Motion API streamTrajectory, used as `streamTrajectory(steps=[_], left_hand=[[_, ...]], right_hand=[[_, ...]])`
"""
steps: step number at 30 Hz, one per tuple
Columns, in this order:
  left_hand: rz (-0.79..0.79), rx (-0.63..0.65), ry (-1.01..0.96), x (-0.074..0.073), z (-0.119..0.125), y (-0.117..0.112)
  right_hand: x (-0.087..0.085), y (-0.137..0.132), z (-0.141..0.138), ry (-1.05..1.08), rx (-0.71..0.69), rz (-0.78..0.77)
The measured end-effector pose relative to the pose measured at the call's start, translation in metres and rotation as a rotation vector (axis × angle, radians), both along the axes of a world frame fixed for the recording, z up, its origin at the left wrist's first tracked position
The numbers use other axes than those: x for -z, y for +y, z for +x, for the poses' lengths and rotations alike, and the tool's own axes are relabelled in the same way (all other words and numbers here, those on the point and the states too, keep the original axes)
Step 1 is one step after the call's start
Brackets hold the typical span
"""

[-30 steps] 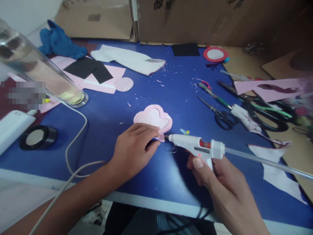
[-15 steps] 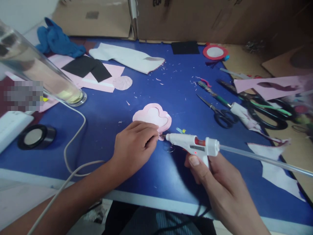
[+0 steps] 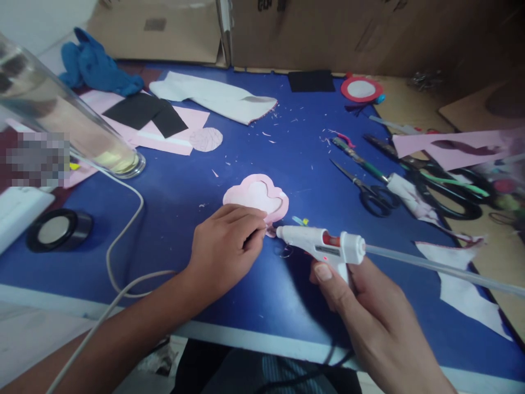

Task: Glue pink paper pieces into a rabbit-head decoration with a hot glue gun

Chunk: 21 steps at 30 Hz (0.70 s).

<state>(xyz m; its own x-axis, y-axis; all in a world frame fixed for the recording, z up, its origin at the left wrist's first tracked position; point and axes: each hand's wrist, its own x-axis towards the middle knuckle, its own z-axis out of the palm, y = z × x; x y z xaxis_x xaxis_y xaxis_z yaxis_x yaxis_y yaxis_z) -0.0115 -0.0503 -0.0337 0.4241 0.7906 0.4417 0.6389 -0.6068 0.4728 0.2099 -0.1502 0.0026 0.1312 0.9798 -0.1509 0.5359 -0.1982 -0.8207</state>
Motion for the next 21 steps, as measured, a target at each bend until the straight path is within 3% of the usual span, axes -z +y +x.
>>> streamTrajectory(steps=[21], left_hand=[[-0.013,-0.002,-0.006,0.0010,0.0005,-0.0007]], right_hand=[[-0.0017,-0.0016,-0.0039,-0.080,-0.048,0.081]])
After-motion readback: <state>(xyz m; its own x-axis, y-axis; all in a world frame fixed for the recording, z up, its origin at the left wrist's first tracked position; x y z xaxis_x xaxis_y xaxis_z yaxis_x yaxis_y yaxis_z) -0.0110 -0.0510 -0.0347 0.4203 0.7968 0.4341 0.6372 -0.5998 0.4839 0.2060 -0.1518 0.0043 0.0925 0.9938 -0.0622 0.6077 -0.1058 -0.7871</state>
